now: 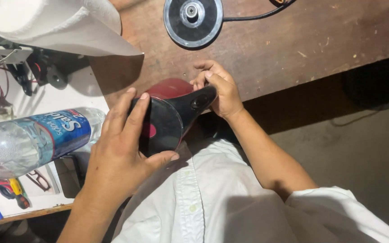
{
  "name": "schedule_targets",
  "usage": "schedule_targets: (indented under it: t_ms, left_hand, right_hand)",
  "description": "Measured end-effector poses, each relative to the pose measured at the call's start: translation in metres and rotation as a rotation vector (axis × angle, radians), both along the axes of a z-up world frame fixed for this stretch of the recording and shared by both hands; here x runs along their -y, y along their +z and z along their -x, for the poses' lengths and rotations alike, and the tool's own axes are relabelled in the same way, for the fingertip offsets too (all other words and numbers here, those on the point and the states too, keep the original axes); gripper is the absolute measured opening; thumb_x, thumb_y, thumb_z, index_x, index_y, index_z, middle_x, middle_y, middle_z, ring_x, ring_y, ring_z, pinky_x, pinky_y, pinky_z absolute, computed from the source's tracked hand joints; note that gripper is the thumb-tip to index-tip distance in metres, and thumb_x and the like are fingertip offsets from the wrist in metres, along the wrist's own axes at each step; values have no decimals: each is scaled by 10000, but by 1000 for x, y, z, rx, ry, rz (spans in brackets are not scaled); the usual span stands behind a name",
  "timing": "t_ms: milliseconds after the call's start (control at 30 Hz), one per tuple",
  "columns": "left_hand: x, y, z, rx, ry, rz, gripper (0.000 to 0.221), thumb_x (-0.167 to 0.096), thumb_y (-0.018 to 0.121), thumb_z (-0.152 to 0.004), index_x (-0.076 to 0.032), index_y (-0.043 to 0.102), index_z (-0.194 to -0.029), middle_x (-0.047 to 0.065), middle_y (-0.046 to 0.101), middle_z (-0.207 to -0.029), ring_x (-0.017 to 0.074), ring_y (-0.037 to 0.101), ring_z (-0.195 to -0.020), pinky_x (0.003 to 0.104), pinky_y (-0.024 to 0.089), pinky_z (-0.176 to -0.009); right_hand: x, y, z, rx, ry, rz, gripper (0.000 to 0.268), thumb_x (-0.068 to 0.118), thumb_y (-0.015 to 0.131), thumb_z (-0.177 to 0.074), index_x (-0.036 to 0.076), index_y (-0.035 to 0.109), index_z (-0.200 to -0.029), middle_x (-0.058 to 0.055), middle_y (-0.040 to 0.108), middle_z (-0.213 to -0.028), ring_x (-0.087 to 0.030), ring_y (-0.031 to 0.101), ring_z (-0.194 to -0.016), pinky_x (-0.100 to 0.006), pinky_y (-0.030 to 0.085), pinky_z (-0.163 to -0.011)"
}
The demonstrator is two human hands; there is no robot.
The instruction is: Assembling the handle and base components onto the body of an electric kettle.
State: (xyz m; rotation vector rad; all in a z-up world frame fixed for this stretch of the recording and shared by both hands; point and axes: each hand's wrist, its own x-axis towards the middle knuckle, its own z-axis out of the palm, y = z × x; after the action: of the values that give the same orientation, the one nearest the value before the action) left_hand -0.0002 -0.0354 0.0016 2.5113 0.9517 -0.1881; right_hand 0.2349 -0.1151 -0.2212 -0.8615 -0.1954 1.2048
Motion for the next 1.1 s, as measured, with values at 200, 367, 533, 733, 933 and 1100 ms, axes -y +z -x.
schedule_targets:
  t_ms: [200, 367, 533, 733, 933, 1100]
  left_hand:
    - [4, -10, -3, 95, 20, 12, 1406, -564, 1140, -712, -162, 387, -1830, 211, 371, -1921, 484, 433, -1716, 681, 544, -1188]
    - [15, -50, 16, 242, -37, -238, 1337, -801, 1036, -830, -190, 408, -1840, 200, 430, -1944, 492, 601, -1689, 622, 697, -895]
    - [13, -60, 12, 431, -71, -344, 1216, -821, 972, -959, -115, 462, -1807, 239, 552, -1855, 502, 672, -1650, 556, 693, -1151]
    - [15, -65, 7, 460, -35, -343, 1242, -778, 1007, -915, -66, 466, -1777, 227, 575, -1825, 485, 654, -1629, 561, 647, -1249]
    - [14, -55, 16, 526, -1, -119, 1470, -765, 1093, -780, -18, 349, -1805, 282, 418, -1895, 508, 457, -1780, 658, 417, -1485]
    - [27, -20, 34, 447, 223, -79, 640, -371, 973, -973, -43, 765, -1483, 143, 770, -1488, 355, 754, -1315, 507, 632, -1093]
  right_hand:
    - [3, 30, -22, 155, 158, -40, 619, 550, 598, -1181, 21, 708, -1485, -144, 841, -1159, -212, 786, -1045, -361, 648, -1004]
    - [1, 41, -21, 317, 195, 72, 504, 433, 580, -1139, 41, 795, -906, -141, 783, -890, -263, 759, -905, -404, 622, -975]
    - [-2, 39, -24, 346, 209, -12, 515, 386, 559, -1142, 80, 669, -743, -83, 682, -773, -270, 667, -814, -439, 568, -955]
    - [2, 91, -30, 520, 240, 143, 280, 314, 617, -1209, 69, 751, -1194, -111, 819, -1033, -195, 831, -919, -306, 683, -881]
    - [-5, 125, -23, 1308, 359, 48, 515, 340, 502, -1242, 79, 889, -1024, -69, 817, -906, -241, 776, -874, -399, 542, -815]
    - [5, 103, -26, 1363, 271, 104, 575, 385, 530, -1268, 122, 370, -782, 7, 364, -755, -193, 384, -733, -408, 316, -704]
